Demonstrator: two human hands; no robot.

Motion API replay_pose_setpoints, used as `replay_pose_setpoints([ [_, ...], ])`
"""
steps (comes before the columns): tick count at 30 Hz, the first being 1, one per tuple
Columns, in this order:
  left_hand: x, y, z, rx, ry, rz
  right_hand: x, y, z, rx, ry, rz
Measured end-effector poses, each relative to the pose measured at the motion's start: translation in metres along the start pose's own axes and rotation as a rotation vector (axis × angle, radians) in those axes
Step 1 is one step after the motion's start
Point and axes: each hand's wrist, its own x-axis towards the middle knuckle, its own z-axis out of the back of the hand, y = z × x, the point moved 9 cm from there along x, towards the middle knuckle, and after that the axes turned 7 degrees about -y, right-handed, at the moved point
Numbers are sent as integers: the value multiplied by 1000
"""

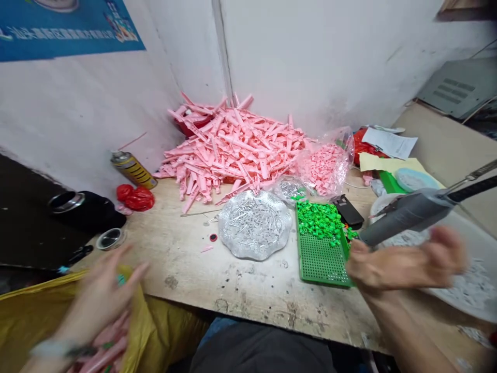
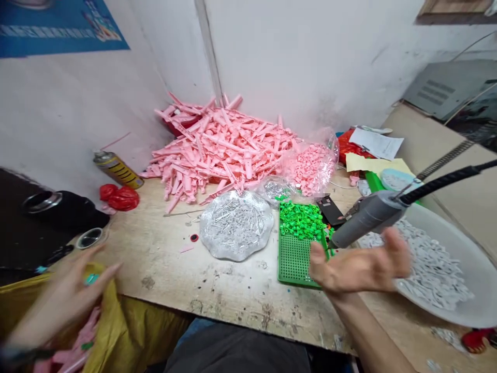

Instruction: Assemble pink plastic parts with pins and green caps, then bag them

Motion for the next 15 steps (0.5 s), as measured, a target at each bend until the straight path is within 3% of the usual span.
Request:
replay_pose_setpoints([
  [1,18,-31,-30,-85,67,-54,-6,16,-21,22,69,121],
  [3,55,-109,-95,-258,179,-183,-40,23,-108,83,637,115],
  [4,74,-151,-125,-311,208,-258,-61,19,-146,55,857,83],
  [6,115,-214,-170,-265,125,-232,-102,-8,-207,-159,1223,-16],
  [8,147,-263,-204,-261,97,-188,-126,-33,-245,-317,1407,-38],
  [11,178,-296,-229,-283,89,-101,-141,-54,-271,-378,1476,-41],
  [15,177,-290,-232,-391,142,-29,-143,-62,-271,-383,1471,-78],
])
